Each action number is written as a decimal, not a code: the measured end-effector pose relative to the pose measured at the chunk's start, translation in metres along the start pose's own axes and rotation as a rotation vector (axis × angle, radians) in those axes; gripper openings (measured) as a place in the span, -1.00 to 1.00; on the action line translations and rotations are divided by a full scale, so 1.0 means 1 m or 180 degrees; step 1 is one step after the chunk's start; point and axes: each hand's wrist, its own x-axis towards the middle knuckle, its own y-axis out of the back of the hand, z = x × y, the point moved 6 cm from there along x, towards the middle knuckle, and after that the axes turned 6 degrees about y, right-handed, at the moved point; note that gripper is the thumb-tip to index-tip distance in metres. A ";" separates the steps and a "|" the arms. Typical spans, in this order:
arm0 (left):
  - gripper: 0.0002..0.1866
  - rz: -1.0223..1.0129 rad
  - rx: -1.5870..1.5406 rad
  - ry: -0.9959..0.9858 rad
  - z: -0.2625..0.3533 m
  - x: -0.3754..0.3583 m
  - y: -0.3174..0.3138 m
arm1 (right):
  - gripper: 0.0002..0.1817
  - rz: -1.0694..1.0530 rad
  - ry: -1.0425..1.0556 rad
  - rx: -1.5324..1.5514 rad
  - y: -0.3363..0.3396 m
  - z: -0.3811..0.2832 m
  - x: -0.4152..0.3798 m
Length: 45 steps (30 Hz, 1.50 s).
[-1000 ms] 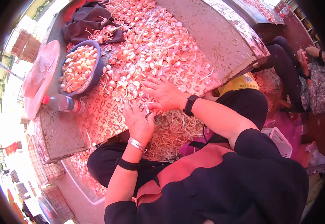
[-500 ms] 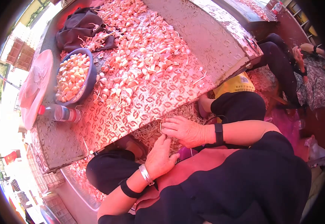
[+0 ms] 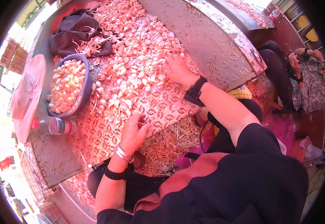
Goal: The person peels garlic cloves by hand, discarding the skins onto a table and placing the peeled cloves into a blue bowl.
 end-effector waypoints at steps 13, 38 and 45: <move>-0.55 0.0273 0.0102 -0.0385 -0.002 0.028 -0.014 | -0.75 -0.0180 0.1070 0.0972 0.055 -0.080 -0.071; -0.81 -0.0065 -0.3837 0.0944 0.012 0.026 -0.014 | -0.76 -0.1479 -0.0224 0.3599 0.007 -0.109 -0.072; -0.80 -0.0129 -0.3462 0.0789 0.018 0.028 -0.005 | -0.81 -0.0319 0.1457 0.2701 0.041 -0.121 -0.062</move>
